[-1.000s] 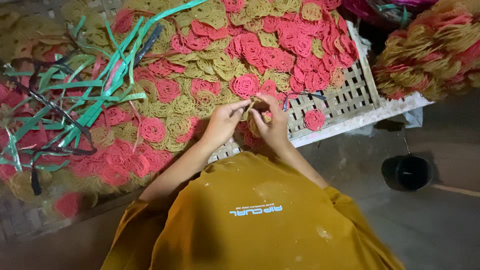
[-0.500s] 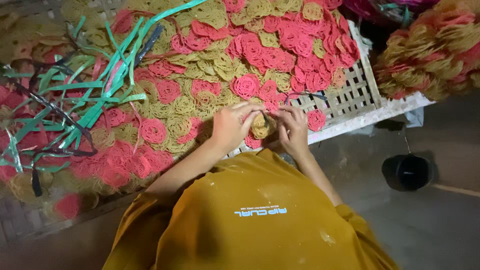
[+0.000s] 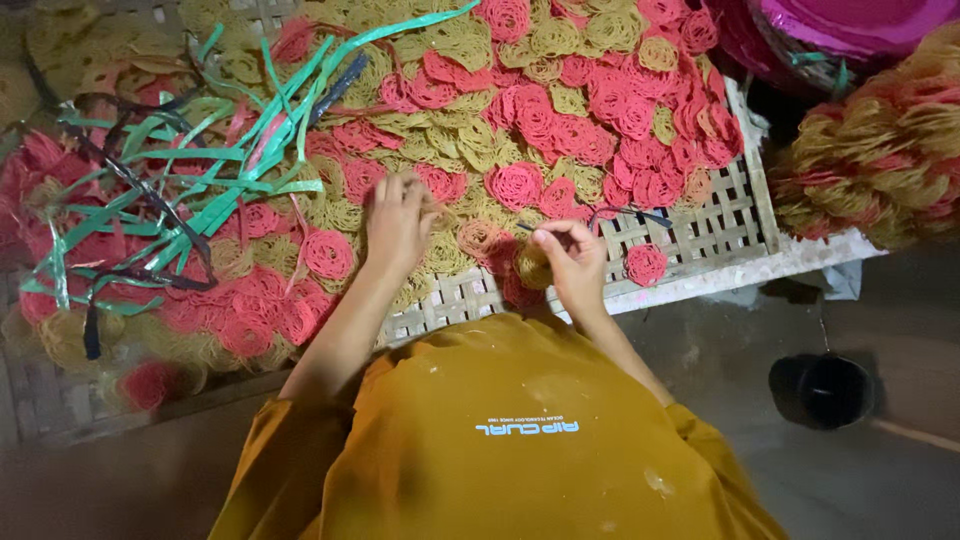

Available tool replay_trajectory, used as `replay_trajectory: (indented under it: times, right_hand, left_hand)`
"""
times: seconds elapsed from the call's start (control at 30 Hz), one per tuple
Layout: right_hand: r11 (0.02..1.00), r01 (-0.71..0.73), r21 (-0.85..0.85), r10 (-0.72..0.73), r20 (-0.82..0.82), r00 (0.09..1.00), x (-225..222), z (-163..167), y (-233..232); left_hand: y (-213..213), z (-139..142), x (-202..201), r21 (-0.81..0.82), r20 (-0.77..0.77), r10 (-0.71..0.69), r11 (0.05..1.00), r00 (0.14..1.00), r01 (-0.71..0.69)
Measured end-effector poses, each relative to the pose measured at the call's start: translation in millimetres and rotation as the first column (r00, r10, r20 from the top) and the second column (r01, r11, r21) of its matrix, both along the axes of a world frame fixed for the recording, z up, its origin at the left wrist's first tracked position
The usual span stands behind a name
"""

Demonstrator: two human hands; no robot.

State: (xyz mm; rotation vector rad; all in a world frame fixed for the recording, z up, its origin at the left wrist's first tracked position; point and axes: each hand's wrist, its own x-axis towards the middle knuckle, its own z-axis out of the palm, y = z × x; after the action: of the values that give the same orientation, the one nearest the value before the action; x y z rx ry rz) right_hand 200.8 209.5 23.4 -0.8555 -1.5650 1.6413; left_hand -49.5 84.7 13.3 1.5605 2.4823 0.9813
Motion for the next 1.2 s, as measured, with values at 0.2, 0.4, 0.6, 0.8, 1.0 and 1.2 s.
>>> replay_trajectory:
  times: [0.2, 0.4, 0.6, 0.8, 1.0, 1.2]
  right_hand:
    - [0.927, -0.05, 0.372, -0.055, 0.266, 0.963, -25, 13, -15]
    - [0.886, -0.052, 0.46, -0.086, 0.274, 0.958, -31, 21, -19]
    - [0.915, -0.087, 0.393, -0.053, 0.332, 0.942, -30, 13, -19]
    - [0.943, -0.069, 0.327, -0.056, 0.358, 0.932, -30, 4, -17]
    - [0.954, -0.024, 0.298, -0.057, 0.262, 0.963, -32, 1, -17]
    - [0.981, -0.05, 0.185, 0.051, 0.004, 0.999, -19, 5, -9]
  left_hand:
    - [11, -2, 27, 0.057, 0.859, -0.007, 0.995, 0.513, -0.081]
    - [13, -3, 55, 0.255, 0.873, -0.22, 0.967, 0.435, -0.022]
    - [17, -2, 69, 0.312, 0.828, -0.254, 0.949, 0.5, -0.034]
    - [18, 18, 84, 0.394, 0.768, -0.31, 0.919, 0.56, -0.032]
    - [11, 37, 94, 0.263, 0.739, -0.233, 0.964, 0.632, 0.048]
    - [20, 42, 90, 0.378, 0.762, -0.369, 0.921, 0.532, 0.097]
